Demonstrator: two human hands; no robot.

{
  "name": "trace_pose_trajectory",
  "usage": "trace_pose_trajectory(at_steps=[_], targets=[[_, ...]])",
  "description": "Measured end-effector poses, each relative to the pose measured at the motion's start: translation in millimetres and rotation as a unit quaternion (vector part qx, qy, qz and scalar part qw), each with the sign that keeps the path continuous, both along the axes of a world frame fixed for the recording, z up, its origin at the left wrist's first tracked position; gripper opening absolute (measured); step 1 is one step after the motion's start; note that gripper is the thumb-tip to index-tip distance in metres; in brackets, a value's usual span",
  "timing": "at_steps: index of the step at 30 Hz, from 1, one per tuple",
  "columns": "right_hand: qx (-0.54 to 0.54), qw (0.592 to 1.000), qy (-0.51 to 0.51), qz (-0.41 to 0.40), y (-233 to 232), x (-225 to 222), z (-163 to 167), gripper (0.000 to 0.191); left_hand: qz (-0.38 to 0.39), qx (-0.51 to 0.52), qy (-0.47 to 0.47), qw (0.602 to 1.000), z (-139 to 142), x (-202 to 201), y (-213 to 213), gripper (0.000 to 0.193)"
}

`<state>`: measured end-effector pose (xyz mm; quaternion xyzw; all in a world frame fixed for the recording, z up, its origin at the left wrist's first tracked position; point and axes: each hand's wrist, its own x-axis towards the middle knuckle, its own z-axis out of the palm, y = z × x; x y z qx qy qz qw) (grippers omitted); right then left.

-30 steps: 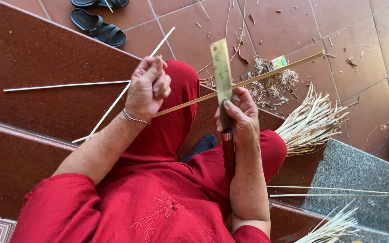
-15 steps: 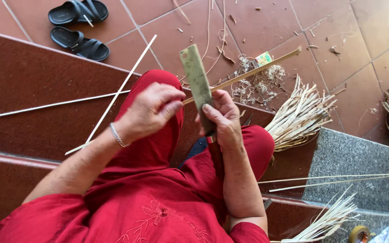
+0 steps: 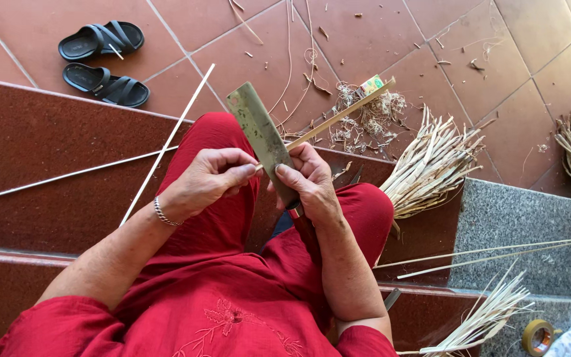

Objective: The person sits on the floor and uses a large knife to shave thin strips from bamboo sticks. They hold each stick with one hand and draw the knife along its length to remove the outer layer, repeating the process on multiple sticks.

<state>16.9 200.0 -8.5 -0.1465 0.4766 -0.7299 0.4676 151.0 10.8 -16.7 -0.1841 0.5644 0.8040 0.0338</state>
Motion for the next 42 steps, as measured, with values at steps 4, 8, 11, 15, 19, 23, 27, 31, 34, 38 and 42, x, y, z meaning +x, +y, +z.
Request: trace_pose_trajectory(at_steps=[4, 8, 11, 15, 19, 23, 27, 31, 34, 38, 42], targets=[[-0.033, 0.999, 0.006, 0.01, 2.0, -2.5, 0.0, 0.025, -0.015, 0.065, -0.041, 0.997, 7.5, 11.3, -5.7, 0.018], [0.002, 1.0, 0.0, -0.012, 3.1, -5.2, 2.5, 0.023, -0.016, 0.122, -0.045, 0.991, 10.4, 18.4, -10.1, 0.019], [-0.01, 1.0, 0.013, -0.027, 4.7, -9.0, 5.2, 0.021, -0.027, 0.156, -0.051, 0.986, 10.8, 24.4, -12.2, 0.02], [-0.006, 0.999, 0.012, -0.033, 5.1, -10.1, 6.8, 0.021, -0.024, 0.139, -0.064, 0.988, 7.5, 33.3, -13.4, 0.02], [-0.017, 0.996, 0.027, -0.079, 11.1, -17.8, 9.3, 0.022, -0.031, 0.128, -0.079, 0.988, 2.2, 47.7, -19.8, 0.019], [-0.066, 0.988, 0.056, -0.125, 20.3, -38.5, 13.6, 0.016, -0.035, 0.14, -0.098, 0.985, -0.9, 63.9, -27.6, 0.02], [-0.058, 0.992, 0.045, -0.101, 15.1, -31.0, 14.8, 0.027, -0.007, 0.108, -0.11, 0.988, -3.4, 64.0, -26.1, 0.021], [-0.011, 0.999, 0.03, 0.001, -2.3, -3.8, 15.9, 0.036, 0.008, 0.078, -0.106, 0.991, -5.2, 49.4, -20.6, 0.019], [0.036, 0.998, 0.022, 0.043, -14.5, 15.6, 9.3, 0.038, 0.012, 0.076, -0.116, 0.99, -4.0, 45.5, -20.6, 0.018], [0.014, 1.0, 0.018, -0.003, -8.5, 7.4, -1.8, 0.031, 0.011, 0.06, -0.124, 0.99, -1.6, 47.3, -24.5, 0.018], [-0.002, 1.0, 0.023, -0.008, -5.0, 2.5, -9.5, 0.026, -0.003, 0.017, -0.115, 0.993, -1.8, 40.8, -21.3, 0.018]])
